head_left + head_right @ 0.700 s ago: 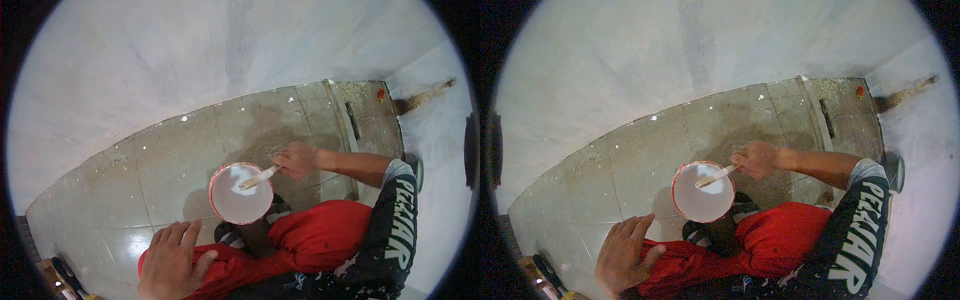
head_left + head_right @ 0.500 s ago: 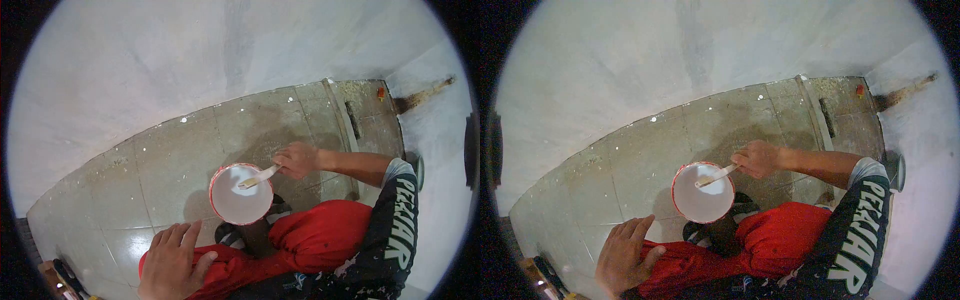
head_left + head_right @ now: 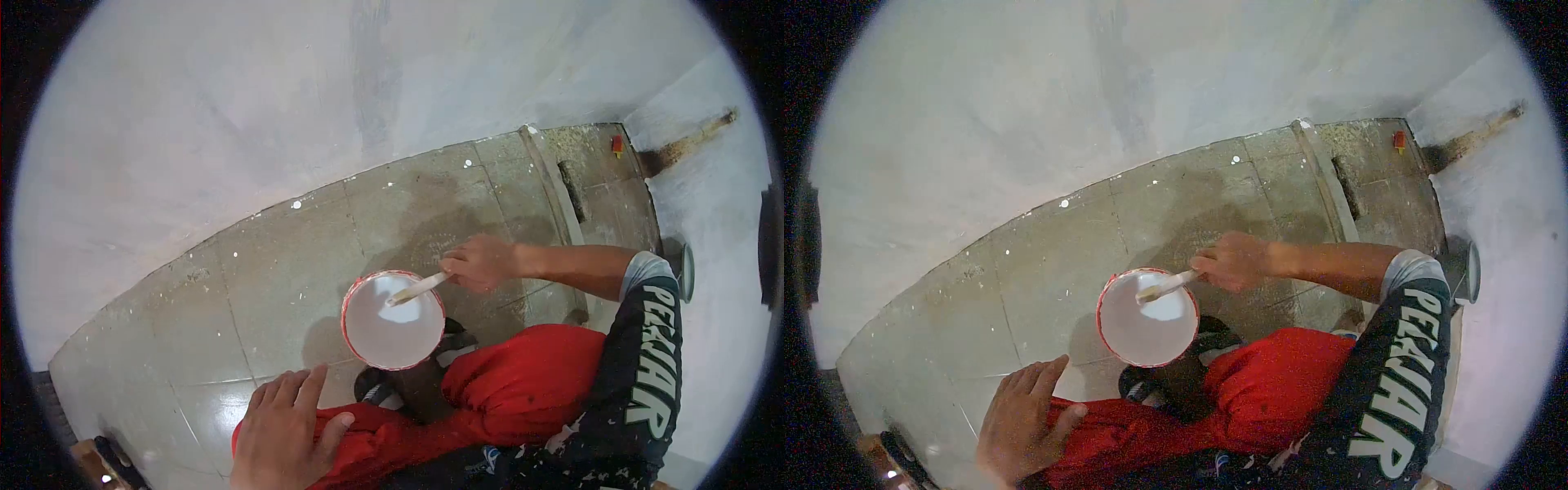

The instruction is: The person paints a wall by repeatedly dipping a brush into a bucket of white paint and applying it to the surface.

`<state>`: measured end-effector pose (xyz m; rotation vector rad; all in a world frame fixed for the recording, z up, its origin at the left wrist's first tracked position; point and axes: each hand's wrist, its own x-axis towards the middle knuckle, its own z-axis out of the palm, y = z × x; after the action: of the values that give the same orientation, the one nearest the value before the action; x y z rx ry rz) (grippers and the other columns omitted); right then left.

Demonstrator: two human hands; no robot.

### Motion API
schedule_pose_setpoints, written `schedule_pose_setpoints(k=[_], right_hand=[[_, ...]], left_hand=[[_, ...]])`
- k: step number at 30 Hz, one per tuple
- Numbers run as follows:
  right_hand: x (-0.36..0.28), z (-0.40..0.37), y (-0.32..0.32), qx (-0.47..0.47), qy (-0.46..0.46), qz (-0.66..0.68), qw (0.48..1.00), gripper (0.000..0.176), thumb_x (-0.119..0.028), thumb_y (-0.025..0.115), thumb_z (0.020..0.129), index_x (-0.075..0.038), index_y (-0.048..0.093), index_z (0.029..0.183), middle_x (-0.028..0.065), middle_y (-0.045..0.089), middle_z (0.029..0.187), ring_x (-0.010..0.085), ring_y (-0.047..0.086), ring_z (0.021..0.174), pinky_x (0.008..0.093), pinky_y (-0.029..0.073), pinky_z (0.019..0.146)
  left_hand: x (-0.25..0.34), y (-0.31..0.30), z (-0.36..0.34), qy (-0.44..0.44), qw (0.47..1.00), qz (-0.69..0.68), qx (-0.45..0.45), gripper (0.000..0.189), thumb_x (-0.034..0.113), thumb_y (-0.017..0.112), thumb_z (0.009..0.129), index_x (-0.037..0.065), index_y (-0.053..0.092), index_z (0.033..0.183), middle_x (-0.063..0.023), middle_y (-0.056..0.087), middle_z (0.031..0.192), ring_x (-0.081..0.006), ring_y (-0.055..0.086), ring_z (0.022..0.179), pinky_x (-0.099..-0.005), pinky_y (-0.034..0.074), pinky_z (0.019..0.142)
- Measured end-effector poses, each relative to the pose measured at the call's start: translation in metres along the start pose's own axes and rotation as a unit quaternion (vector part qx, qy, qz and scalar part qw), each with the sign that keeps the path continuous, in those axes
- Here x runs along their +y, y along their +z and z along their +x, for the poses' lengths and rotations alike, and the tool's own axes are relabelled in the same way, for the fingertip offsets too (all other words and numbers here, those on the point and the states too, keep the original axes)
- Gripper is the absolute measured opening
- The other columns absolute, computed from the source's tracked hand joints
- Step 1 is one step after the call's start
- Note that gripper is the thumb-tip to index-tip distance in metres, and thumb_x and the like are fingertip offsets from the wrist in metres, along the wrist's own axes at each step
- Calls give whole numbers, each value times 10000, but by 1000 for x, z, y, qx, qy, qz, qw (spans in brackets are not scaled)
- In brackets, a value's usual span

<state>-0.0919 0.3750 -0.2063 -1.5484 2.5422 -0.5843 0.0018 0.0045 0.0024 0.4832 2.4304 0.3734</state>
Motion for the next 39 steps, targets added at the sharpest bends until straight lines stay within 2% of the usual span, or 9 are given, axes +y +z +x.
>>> schedule_pose_setpoints(k=[5, 8, 15, 21, 23, 27, 30, 34, 39], right_hand=[[-8, 3, -2, -74, 56, 1, 996, 209, -211, 614, 874, -46, 496, 927, 144, 583, 745, 363, 606, 610, 470, 475, 515], [-9, -3, 0, 32, 5, 0, 999, 243, -195, 663, 841, -61, 483, 934, 120, 600, 766, 321, 624, 634, 429, 468, 487], [-27, -15, -3, -46, 102, 13, 994, 235, -172, 648, 842, -45, 498, 970, 149, 588, 738, 350, 615, 630, 447, 471, 511], [-40, -29, -40, 71, 248, 127, 958, 206, -169, 612, 874, -16, 512, 969, 168, 590, 757, 389, 599, 635, 447, 467, 555], [-41, -28, -47, 158, 330, 160, 917, 192, -171, 573, 891, -19, 525, 999, 117, 567, 715, 305, 594, 627, 408, 455, 578], [-25, -39, -65, 336, 294, 169, 879, 254, -209, 585, 896, 1, 543, 1033, 197, 663, 894, 357, 669, 821, 439, 501, 718], [0, -66, -111, 379, 396, 160, 821, 187, -198, 540, 916, -12, 538, 942, 86, 580, 738, 179, 565, 689, 352, 442, 607], [71, -113, -138, 501, 407, 135, 752, 161, -193, 508, 937, -41, 501, 883, -15, 461, 652, 73, 416, 571, 270, 336, 515], [152, -166, -109, 564, 422, 56, 707, 247, -228, 571, 918, -2, 521, 834, 69, 482, 622, 139, 460, 593, 336, 382, 549]], left_hand=[[-1, 1, 2, 5, 1000, -18, 1, 615, 316, 675, 867, -18, 478, 1345, -237, 569, 1265, -403, 525, 1207, -479, 379, 1068], [0, 0, 5, 30, 999, -11, 1, 597, 326, 666, 875, -14, 492, 1335, -233, 574, 1251, -403, 528, 1198, -479, 382, 1065], [10, -2, 23, 97, 995, 25, 7, 517, 337, 654, 884, -25, 559, 1241, -225, 608, 1152, -395, 561, 1134, -474, 414, 1021], [17, -8, 44, 125, 991, 10, -52, 374, 331, 676, 867, -18, 642, 1000, -208, 622, 973, -382, 596, 1000, -459, 458, 922], [27, -7, 49, 129, 991, 10, -26, 376, 335, 678, 864, -10, 633, 1008, -209, 626, 945, -383, 606, 970, -455, 460, 912], [52, 2, 56, 220, 975, 22, 21, 409, 341, 669, 873, -14, 620, 1071, -217, 640, 960, -388, 614, 980, -454, 456, 931], [68, 3, 61, 228, 973, 41, -11, 456, 349, 652, 892, -19, 595, 1156, -228, 646, 1029, -390, 607, 1036, -456, 445, 960], [78, 3, 70, 120, 991, 51, -32, 501, 360, 629, 917, -28, 569, 1228, -233, 641, 1091, -396, 590, 1093, -470, 435, 985], [97, 8, 75, 79, 996, 44, -28, 520, 368, 625, 923, -28, 561, 1254, -237, 634, 1129, -393, 579, 1125, -475, 430, 996]])
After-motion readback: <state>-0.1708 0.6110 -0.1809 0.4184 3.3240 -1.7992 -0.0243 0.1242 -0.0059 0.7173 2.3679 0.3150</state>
